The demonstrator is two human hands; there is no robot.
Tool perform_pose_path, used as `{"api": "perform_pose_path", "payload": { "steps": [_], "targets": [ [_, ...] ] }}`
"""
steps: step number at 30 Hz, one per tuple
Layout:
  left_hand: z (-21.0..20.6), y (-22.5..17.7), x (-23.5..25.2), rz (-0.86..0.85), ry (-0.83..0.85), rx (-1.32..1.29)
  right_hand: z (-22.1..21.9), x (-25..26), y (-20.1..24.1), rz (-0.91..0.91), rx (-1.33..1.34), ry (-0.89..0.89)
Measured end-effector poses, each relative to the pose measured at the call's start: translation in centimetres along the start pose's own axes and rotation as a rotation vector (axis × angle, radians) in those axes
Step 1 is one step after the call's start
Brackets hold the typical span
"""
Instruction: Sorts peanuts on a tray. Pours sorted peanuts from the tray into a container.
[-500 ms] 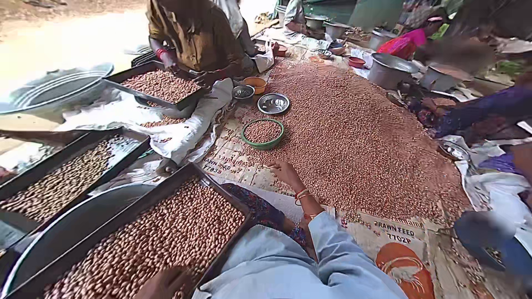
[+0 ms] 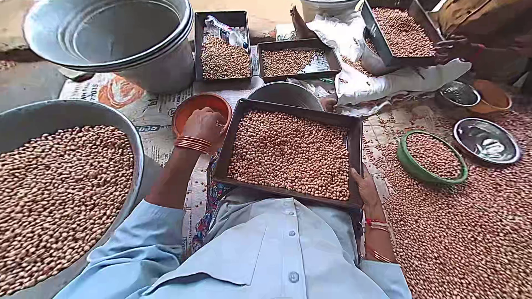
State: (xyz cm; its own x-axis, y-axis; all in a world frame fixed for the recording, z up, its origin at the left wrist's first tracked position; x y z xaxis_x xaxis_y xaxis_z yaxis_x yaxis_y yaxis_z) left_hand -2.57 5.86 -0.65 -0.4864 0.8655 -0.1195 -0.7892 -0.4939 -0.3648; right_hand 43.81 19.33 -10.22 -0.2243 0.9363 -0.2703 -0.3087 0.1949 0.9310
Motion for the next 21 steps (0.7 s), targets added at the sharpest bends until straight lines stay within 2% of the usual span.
{"api": "perform_pose_path", "payload": {
  "steps": [2, 3, 5, 7, 10, 12, 13, 15, 18, 19, 21],
  "targets": [
    [1.1, 0.8, -0.2, 0.022, -0.105, -0.025, 0.1, 0.1, 0.1, 0.006, -0.001, -0.019],
    [0.5, -0.1, -0.5, -0.007, -0.066, -0.055, 0.2, 0.2, 0.0, 0.008, 0.000, -0.023],
    [-3.0, -2.7, -1.6, -0.065, 0.147, -0.102, 0.2, 0.2, 0.0, 0.002, -0.006, -0.024],
    [-8.2, -5.4, -3.5, -0.025, 0.387, -0.059, 0.2, 0.1, 0.0, -0.007, -0.011, -0.021],
    [-14.3, -10.7, -6.1, -0.018, 0.589, -0.019, 0.2, 0.0, -0.1, -0.021, 0.002, -0.027],
    [-15.8, -15.3, -7.0, -0.158, 0.638, -0.141, 0.4, 0.0, -0.2, -0.032, 0.005, -0.034],
    [-15.8, -17.4, -6.8, -0.267, 0.602, -0.227, 0.4, 0.0, -0.2, -0.032, 0.008, -0.038],
    [-14.4, -20.7, -5.1, -0.472, 0.398, -0.336, 0.5, 0.0, -0.2, -0.024, 0.012, -0.050],
    [-12.5, -23.3, -1.2, -0.626, 0.105, -0.344, 0.5, -0.1, -0.6, -0.019, 0.002, -0.051],
    [-12.8, -23.7, 0.2, -0.627, 0.092, -0.307, 0.5, 0.0, -0.6, -0.021, 0.002, -0.052],
    [-14.9, -24.2, 2.3, -0.575, 0.188, -0.204, 0.7, -0.1, -0.9, -0.029, 0.011, -0.065]
  ]
}}
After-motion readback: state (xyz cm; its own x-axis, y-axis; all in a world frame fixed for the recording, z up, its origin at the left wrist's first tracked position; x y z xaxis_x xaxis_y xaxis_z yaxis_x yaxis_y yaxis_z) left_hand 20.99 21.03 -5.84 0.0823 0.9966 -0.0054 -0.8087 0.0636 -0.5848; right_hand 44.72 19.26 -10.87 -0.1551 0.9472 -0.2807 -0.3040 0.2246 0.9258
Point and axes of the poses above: each hand's wrist, its own x-axis towards the middle knuckle, its own z-axis out of the back of the hand, y = z × x, the point moved 9 cm from there along x, towards the middle knuckle, and after that the axes turned 5 degrees about -x, right-handed, at the moved point
